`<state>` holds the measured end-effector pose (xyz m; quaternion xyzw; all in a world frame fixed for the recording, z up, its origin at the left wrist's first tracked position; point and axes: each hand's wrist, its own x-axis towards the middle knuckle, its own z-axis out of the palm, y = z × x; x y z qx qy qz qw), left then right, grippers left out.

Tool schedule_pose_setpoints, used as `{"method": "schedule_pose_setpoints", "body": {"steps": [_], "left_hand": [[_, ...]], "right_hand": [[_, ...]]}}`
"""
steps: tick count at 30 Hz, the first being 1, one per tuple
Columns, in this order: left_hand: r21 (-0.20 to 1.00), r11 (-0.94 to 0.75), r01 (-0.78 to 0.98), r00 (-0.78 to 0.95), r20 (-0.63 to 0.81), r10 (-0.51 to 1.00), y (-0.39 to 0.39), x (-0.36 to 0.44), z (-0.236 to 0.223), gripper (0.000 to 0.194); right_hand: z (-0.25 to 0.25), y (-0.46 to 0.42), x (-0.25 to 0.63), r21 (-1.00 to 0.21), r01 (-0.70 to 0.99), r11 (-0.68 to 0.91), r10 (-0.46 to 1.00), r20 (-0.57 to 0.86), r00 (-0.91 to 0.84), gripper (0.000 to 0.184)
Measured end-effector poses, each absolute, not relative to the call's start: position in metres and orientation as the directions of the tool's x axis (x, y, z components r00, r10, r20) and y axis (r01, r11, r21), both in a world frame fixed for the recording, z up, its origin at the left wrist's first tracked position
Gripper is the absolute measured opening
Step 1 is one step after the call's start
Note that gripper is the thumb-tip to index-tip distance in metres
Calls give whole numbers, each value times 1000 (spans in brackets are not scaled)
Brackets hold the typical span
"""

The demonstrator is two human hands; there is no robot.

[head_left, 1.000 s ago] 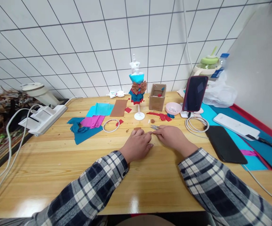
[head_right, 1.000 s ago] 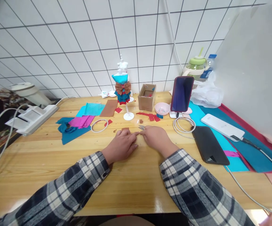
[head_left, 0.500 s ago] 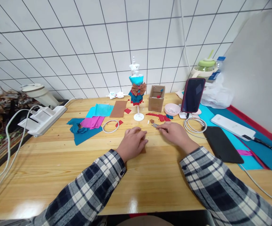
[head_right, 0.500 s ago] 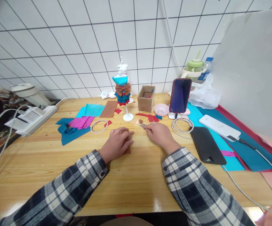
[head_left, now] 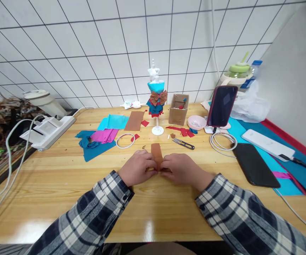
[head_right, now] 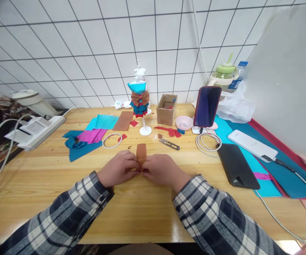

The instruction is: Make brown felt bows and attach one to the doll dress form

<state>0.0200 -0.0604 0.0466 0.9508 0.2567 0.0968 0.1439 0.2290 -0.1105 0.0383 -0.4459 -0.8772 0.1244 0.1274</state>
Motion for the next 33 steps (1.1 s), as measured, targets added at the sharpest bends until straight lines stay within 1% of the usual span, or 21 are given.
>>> {"method": "schedule_pose_setpoints", "body": {"steps": [2,5,12,19,23,28,33], "left_hand": [[282,-831,480,836,141,530,-60,21,45,12],[240,-823,515,813,166,558,-59,22,46,16],[137,-824,549,814,135,565,-70,32,46,17],[155,-800,579,795,107,596,-71,34,42,20],[151,-794,589,787,113,606,-70,34,43,20],[191,-788,585,784,117,610,-70,35,42,20],[152,-799,583,796,91,598,-70,34,42,22]], "right_hand": [[38,-111,226,-275,799,534,842,91,-532,20],[38,-112,223,-233,851,470,881,67,-468,24],[38,-113,218,-212,890,404,913,25,-408,22],[41,-114,217,-252,907,339,938,11,-347,23],[44,-114,217,-252,904,346,934,2,-357,24],[42,-113,218,-253,900,355,932,23,-361,23],[41,-113,218,-257,903,345,937,46,-345,24]]}}
